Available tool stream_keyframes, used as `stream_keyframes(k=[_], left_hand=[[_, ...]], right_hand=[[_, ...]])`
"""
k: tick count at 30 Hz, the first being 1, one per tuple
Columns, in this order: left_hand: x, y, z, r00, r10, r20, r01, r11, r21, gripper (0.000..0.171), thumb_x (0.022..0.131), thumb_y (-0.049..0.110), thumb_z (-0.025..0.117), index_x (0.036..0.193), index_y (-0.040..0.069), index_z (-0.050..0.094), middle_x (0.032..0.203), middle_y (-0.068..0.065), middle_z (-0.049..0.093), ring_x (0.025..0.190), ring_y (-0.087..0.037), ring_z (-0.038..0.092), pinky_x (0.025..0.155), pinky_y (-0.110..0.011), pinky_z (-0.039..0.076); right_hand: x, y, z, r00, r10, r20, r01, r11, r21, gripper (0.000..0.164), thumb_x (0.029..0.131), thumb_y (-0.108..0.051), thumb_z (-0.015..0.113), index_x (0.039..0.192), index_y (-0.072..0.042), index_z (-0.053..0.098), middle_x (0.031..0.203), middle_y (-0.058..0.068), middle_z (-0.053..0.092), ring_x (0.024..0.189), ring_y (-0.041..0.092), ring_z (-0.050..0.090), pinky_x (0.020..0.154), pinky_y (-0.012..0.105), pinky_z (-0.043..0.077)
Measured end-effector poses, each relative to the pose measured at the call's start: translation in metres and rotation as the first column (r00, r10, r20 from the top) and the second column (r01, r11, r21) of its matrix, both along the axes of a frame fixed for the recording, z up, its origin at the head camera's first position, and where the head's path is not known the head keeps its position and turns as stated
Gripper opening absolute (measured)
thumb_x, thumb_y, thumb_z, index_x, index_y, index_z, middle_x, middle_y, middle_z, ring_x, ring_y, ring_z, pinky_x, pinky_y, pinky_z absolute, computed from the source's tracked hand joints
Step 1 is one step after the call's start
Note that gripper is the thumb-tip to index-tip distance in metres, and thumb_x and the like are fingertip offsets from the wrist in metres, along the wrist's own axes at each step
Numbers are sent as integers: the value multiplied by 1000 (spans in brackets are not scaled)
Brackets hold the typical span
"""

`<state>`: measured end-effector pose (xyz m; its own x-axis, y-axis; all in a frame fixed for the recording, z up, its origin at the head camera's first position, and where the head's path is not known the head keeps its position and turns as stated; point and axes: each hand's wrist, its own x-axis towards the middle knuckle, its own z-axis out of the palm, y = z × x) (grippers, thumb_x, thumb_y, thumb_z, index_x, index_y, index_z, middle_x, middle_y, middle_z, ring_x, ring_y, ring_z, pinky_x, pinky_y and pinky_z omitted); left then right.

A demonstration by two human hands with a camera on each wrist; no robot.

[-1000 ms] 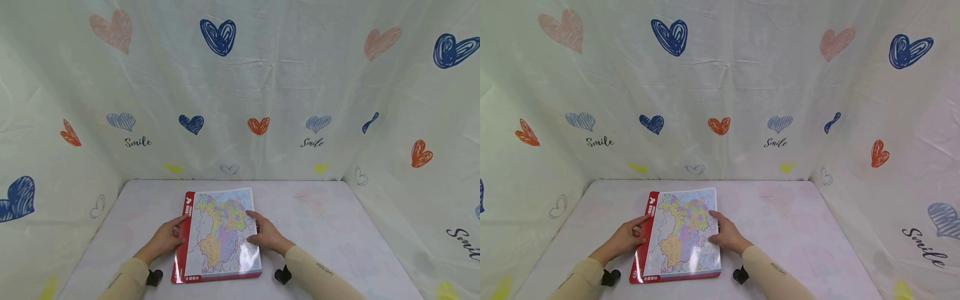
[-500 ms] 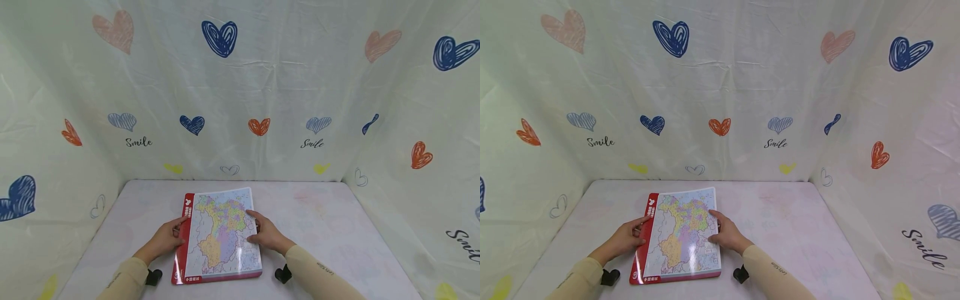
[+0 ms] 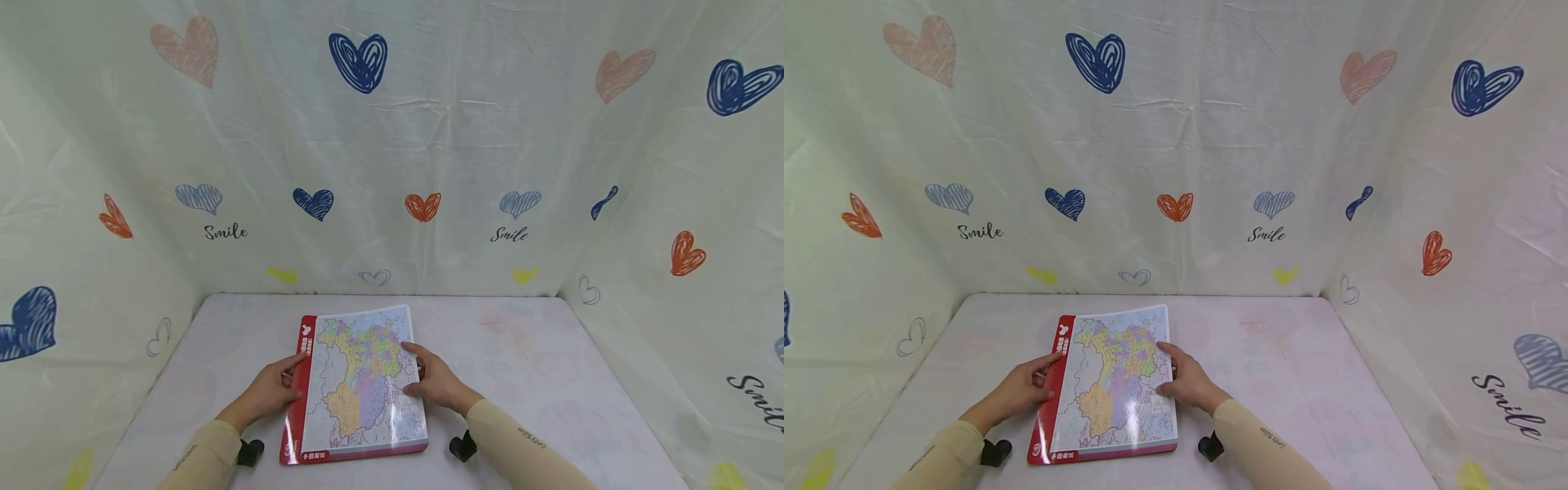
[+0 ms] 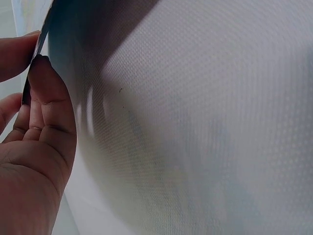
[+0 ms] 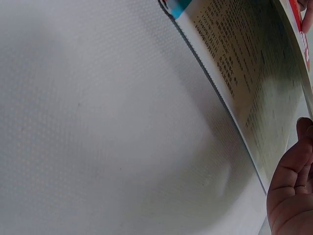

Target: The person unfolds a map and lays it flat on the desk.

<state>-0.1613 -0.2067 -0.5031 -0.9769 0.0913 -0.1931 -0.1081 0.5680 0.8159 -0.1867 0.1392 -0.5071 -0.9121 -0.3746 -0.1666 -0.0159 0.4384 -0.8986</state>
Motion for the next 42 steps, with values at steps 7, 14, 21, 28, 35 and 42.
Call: stream_keyframes(k=[7, 14, 21, 28, 35, 42], left_hand=[[-2, -1, -1, 1000, 8, 12, -8, 1000, 2, 77, 78, -5, 79, 147, 2, 46, 101, -11, 56, 83, -23, 57, 66, -33, 59], [-2, -2, 0, 1000, -8, 4, 8, 1000, 0, 77, 79, -4, 79, 147, 0, 45, 102, -11, 56, 84, -22, 56, 66, -35, 59], [-3, -3, 1, 1000, -10, 18, 10, 1000, 9, 77, 79, -4, 78, 148, 4, 46, 105, -11, 55, 86, -22, 56, 67, -34, 59], [-4, -6, 0, 1000, -13, 27, 13, 1000, 17, 76, 80, -5, 76, 149, 5, 45, 105, -11, 55, 86, -23, 55, 67, -34, 58], [-4, -8, -1, 1000, -19, 15, 18, 999, 32, 76, 80, -8, 73, 149, 3, 44, 102, -11, 54, 83, -23, 54, 65, -33, 56], [-3, -9, 3, 1000, -19, 22, 18, 999, 26, 76, 81, -4, 75, 150, 5, 43, 107, -11, 55, 86, -23, 54, 66, -34, 57]], right_hand=[[-1, 2, 1, 1000, 11, 5, -11, 1000, -2, 90, 80, 0, 80, 155, -15, 34, 112, 7, 64, 88, 20, 63, 74, 33, 55], [-3, 4, 2, 1000, 9, -1, -9, 1000, 1, 89, 80, -1, 81, 155, -16, 35, 115, 7, 65, 87, 21, 63, 73, 34, 55], [-5, 8, 5, 1000, 30, -9, -30, 1000, 4, 89, 81, -2, 81, 155, -17, 35, 116, 8, 64, 86, 21, 62, 73, 34, 54], [-7, 12, 8, 1000, 28, -11, -28, 1000, 11, 89, 81, -3, 81, 155, -19, 35, 116, 7, 65, 83, 22, 62, 69, 34, 53], [-8, 18, 12, 998, 37, -42, -37, 999, 15, 88, 81, -3, 80, 155, -19, 35, 112, 6, 65, 80, 22, 58, 65, 33, 50], [-10, 26, 17, 997, 33, -67, -31, 999, 28, 88, 82, -4, 79, 155, -20, 35, 111, 5, 66, 80, 21, 56, 64, 31, 49]])
